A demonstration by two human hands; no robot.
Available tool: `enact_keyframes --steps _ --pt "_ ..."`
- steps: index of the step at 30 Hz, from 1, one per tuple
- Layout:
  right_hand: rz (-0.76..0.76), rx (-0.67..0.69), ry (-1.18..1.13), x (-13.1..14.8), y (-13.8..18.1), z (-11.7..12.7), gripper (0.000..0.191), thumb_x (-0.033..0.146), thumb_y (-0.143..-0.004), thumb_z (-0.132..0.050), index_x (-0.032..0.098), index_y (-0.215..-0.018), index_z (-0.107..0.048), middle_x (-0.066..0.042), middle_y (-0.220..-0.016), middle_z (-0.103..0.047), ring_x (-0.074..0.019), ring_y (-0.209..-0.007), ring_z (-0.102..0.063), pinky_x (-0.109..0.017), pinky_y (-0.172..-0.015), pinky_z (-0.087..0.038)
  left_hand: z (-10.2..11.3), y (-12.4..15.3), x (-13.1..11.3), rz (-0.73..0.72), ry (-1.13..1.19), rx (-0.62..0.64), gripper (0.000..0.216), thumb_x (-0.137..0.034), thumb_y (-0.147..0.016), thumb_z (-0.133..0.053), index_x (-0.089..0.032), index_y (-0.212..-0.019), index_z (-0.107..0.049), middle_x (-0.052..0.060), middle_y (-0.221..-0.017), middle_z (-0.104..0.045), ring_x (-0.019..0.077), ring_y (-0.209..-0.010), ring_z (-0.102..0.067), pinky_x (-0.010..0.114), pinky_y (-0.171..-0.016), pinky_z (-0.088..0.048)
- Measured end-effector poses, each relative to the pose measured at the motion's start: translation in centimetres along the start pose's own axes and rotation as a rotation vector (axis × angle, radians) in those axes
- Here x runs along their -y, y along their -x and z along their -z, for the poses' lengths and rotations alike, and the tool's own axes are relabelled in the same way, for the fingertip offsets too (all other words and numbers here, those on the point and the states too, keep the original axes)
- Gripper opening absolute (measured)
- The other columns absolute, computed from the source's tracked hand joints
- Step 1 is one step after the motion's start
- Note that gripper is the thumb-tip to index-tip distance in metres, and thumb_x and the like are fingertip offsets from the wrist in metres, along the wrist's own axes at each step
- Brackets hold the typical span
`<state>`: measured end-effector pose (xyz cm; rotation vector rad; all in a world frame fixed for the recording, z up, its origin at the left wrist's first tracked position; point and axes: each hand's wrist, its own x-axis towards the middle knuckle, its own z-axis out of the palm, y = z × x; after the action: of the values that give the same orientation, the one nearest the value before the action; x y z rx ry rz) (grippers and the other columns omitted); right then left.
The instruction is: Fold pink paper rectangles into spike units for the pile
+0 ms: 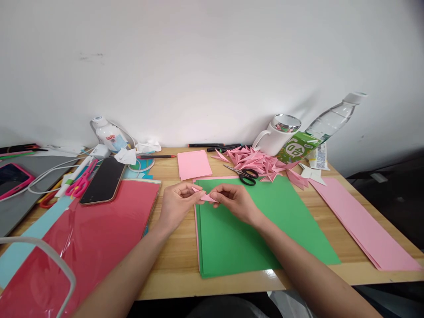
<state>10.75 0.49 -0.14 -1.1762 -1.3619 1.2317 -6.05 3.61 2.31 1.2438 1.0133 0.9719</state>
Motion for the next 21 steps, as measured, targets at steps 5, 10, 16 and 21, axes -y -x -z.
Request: enact_keyframes --steps 5,10,16,21 --pt "-0.009 0.040 -0.088 0.56 0.15 0.33 0.030 0.044 -0.071 -0.068 0.016 -0.082 -0.067 -0.003 -0.076 -0.069 -0.0140 -0.067 -0.064 -0.029 -0.068 -0.053 0.07 -0.02 -0.29 -0.002 -0.008 -0.049 0.026 -0.032 -0.057 -0.078 -0.013 -0.070 -0.066 0.003 -0.066 -0.068 0.0157 -0.060 -0.064 0.029 -0.060 -0.057" --pt "-0.025 0.033 -0.152 0.47 0.33 0.33 0.032 0.038 -0.062 -0.076 0.016 -0.085 -0.069 -0.005 -0.084 -0.071 -0.0159 -0.073 -0.066 -0.033 -0.074 -0.055 0.20 -0.12 -0.28 -0.042 -0.011 -0.082 0.027 -0.033 -0.057 -0.078 -0.013 -0.070 -0.066 0.004 -0.070 -0.069 0.0163 -0.065 -0.065 0.027 -0.062 -0.055" --pt "0.056 -0.059 -0.060 -0.21 0.45 -0.19 0.026 0.038 -0.071 -0.069 0.017 -0.087 -0.071 -0.004 -0.077 -0.071 -0.0151 -0.063 -0.064 -0.032 -0.064 -0.057 0.22 -0.15 -0.29 -0.005 -0.013 0.004 0.029 -0.031 -0.057 -0.079 -0.014 -0.073 -0.062 0.004 -0.072 -0.070 0.0167 -0.067 -0.066 0.027 -0.064 -0.053" --pt "0.220 -0.121 0.142 -0.11 0.66 -0.50 0.021 0.033 -0.078 -0.063 0.019 -0.092 -0.071 -0.004 -0.078 -0.071 -0.0162 -0.065 -0.065 -0.031 -0.063 -0.057 0.14 -0.24 -0.40 0.080 0.031 -0.011 0.037 -0.033 -0.053 -0.081 -0.014 -0.073 -0.058 0.003 -0.063 -0.069 0.0176 -0.057 -0.066 0.030 -0.061 -0.056"
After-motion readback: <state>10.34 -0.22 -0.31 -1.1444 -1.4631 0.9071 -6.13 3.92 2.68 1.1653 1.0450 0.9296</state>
